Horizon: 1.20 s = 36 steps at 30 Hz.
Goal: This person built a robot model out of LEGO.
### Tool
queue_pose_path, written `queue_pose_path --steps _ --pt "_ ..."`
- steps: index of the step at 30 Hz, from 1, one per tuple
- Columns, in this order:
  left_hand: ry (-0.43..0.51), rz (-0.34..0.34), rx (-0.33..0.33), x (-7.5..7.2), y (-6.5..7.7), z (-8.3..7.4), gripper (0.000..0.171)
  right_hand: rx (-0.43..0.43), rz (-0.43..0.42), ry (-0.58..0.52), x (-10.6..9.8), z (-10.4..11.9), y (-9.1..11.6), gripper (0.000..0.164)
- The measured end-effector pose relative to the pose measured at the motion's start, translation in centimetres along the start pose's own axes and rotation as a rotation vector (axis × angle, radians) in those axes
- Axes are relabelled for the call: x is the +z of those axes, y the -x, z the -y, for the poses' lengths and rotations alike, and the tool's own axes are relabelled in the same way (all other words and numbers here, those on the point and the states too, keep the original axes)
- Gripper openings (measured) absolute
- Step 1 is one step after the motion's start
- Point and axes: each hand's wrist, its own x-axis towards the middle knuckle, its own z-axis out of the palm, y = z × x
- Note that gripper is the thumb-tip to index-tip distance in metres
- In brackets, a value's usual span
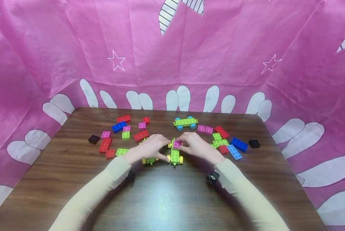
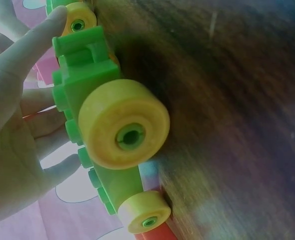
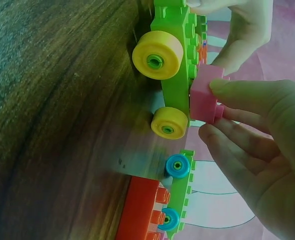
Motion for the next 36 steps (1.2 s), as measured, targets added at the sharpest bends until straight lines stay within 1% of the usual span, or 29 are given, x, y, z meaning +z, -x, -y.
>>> queue_pose_path --steps 5,12,18,28,36 --pt "0.006 0.001 0.004 -0.02 -0.03 0.05 0.080 -0.014 -0.014 -0.001 0.06 -0.04 -0.01 0.031" --pt "0.003 -0.011 0.018 -0.08 -0.12 0.16 0.078 0.015 -0.008 -0.039 0.05 -0.14 -0.02 0.034" --pt "0.002 -0.009 0.022 -0.05 -0.21 0.14 0.078 -0.009 -0.008 -0.024 0.13 -0.05 0.02 0.033" --pt "0.013 -0.004 0.016 -0.12 -0.13 0.07 0.078 -0.011 0.009 0.001 0.33 -0.27 0.13 0.036" --pt "0.011 -0.020 0.031 -0.15 -0.09 0.06 0.077 -0.029 -0.011 -0.016 0.44 -0.16 -0.17 0.032"
